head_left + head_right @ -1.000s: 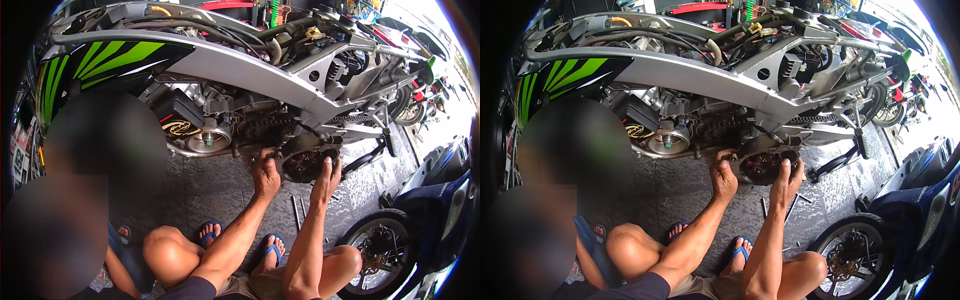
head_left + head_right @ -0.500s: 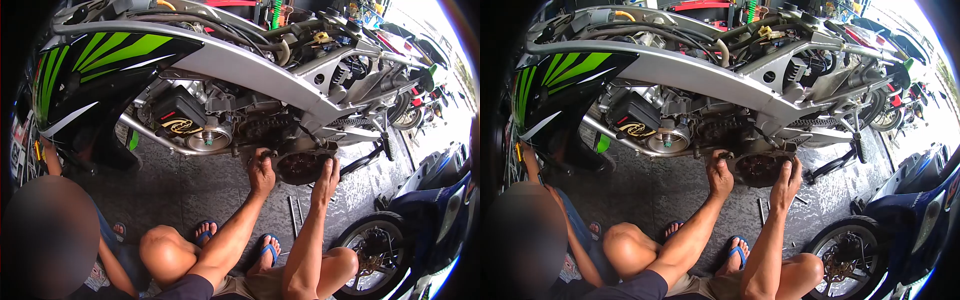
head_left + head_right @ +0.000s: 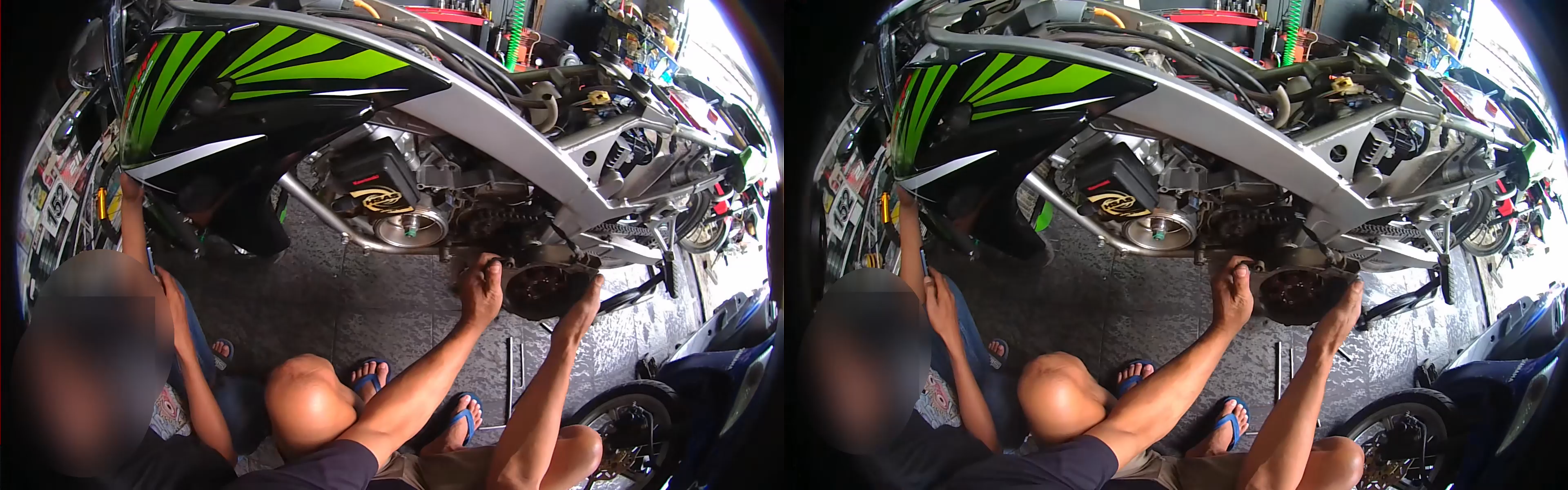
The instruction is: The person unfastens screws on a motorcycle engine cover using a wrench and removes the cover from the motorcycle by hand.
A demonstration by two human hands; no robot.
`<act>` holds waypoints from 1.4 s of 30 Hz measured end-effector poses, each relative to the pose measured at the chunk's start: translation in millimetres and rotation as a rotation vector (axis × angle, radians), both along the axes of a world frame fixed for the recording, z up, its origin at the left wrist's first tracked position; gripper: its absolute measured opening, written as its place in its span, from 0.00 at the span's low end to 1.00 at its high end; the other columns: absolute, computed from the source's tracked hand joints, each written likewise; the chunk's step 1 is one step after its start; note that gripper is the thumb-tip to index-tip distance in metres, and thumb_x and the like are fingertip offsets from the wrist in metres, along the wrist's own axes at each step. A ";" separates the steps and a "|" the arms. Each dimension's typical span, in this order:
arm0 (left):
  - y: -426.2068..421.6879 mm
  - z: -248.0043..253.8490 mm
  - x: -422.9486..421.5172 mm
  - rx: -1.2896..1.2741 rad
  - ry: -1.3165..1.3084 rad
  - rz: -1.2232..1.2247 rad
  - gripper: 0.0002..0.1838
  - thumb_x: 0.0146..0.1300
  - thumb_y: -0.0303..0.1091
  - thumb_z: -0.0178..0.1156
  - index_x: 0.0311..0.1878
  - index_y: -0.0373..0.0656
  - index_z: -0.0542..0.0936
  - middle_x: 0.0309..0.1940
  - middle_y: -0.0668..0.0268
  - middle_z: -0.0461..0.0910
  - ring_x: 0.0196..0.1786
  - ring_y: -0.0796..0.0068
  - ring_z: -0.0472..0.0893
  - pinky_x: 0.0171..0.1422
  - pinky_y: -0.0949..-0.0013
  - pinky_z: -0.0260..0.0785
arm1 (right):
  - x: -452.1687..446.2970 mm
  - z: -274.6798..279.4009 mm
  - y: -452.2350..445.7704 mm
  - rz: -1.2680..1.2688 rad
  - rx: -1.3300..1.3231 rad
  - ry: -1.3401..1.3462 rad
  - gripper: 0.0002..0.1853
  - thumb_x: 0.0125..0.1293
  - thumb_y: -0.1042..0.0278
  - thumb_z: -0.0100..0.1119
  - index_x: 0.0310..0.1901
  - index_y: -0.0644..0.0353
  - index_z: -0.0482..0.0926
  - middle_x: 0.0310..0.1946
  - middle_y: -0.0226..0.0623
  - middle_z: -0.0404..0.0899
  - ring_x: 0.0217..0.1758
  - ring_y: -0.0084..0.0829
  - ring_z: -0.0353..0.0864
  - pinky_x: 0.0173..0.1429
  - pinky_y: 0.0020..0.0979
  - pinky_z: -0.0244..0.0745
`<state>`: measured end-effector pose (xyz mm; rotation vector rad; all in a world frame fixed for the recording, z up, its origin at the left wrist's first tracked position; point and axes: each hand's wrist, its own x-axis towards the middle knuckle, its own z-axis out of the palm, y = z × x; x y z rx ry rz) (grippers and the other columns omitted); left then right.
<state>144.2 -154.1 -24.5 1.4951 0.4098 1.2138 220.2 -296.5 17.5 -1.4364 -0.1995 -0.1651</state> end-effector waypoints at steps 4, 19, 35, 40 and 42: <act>-1.3 4.2 -3.7 -0.053 -0.018 -0.032 0.22 0.73 0.49 0.47 0.40 0.38 0.77 0.24 0.60 0.75 0.29 0.67 0.75 0.37 0.67 0.67 | 2.4 -0.6 0.5 -0.031 0.047 0.060 0.32 0.76 0.42 0.35 0.58 0.66 0.72 0.50 0.42 0.78 0.52 0.33 0.76 0.62 0.33 0.66; -39.6 95.9 -72.6 0.078 -0.154 -0.205 0.08 0.65 0.29 0.52 0.45 0.38 0.76 0.40 0.58 0.78 0.45 0.69 0.78 0.51 0.66 0.69 | -77.4 77.8 -11.4 -0.024 0.342 -0.095 0.20 0.74 0.58 0.46 0.49 0.70 0.77 0.36 0.40 0.79 0.38 0.28 0.77 0.43 0.32 0.73; 0.5 79.9 -96.6 -0.179 0.124 -0.050 0.13 0.67 0.36 0.59 0.48 0.37 0.79 0.31 0.63 0.81 0.33 0.72 0.81 0.39 0.70 0.72 | -183.1 128.7 -30.8 0.772 -0.132 0.235 0.29 0.67 0.51 0.58 0.57 0.71 0.73 0.55 0.51 0.77 0.53 0.42 0.81 0.61 0.42 0.72; 4.8 85.5 -123.2 -0.199 0.195 -0.010 0.18 0.69 0.41 0.57 0.27 0.38 0.75 0.17 0.70 0.68 0.23 0.83 0.65 0.27 0.71 0.59 | -148.1 134.6 -102.3 0.417 -0.207 0.138 0.19 0.66 0.64 0.61 0.54 0.68 0.77 0.40 0.39 0.81 0.34 0.24 0.79 0.41 0.26 0.74; -3.1 95.1 -127.9 -0.163 0.128 -0.045 0.18 0.69 0.40 0.57 0.25 0.39 0.72 0.16 0.70 0.63 0.23 0.83 0.63 0.29 0.70 0.60 | -131.3 135.8 -126.8 0.311 -0.173 0.119 0.19 0.66 0.66 0.62 0.54 0.67 0.77 0.37 0.34 0.80 0.30 0.19 0.74 0.37 0.22 0.70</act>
